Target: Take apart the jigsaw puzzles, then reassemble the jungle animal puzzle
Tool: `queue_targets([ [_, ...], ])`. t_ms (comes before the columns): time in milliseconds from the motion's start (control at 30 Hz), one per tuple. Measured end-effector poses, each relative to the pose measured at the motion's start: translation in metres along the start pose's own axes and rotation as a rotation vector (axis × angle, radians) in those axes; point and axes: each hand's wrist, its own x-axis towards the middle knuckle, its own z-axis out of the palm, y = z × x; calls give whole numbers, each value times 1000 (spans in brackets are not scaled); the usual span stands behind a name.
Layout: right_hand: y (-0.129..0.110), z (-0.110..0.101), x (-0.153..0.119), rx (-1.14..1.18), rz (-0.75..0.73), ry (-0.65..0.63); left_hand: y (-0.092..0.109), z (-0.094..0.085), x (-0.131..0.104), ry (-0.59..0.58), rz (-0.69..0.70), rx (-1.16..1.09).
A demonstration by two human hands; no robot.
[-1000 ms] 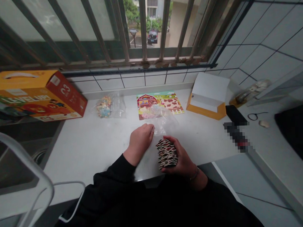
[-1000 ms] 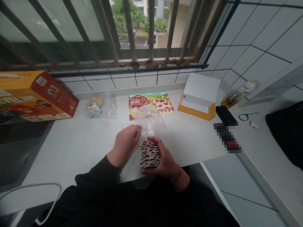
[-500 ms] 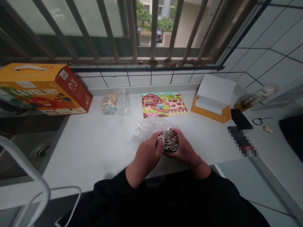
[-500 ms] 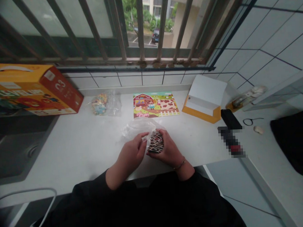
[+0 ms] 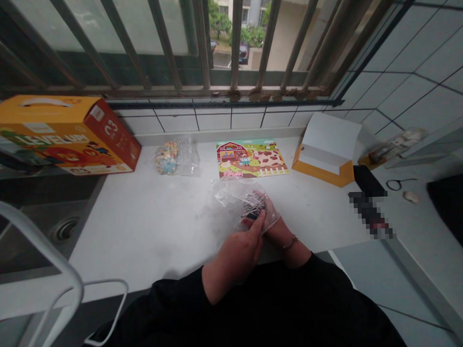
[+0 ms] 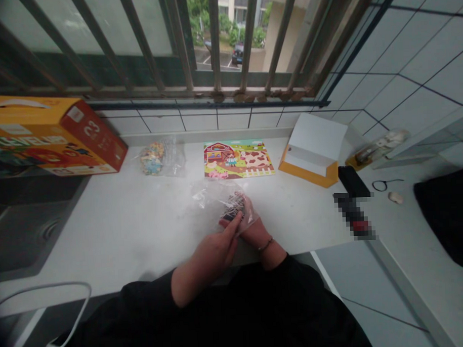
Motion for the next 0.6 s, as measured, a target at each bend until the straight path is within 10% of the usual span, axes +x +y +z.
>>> queue_targets([
  [367, -28, 3, -6, -2, 283, 192, -11, -46, 13, -12, -552, 424],
  [600, -20, 14, 8, -144, 198, 339, -5, -27, 8, -375, 72, 331],
])
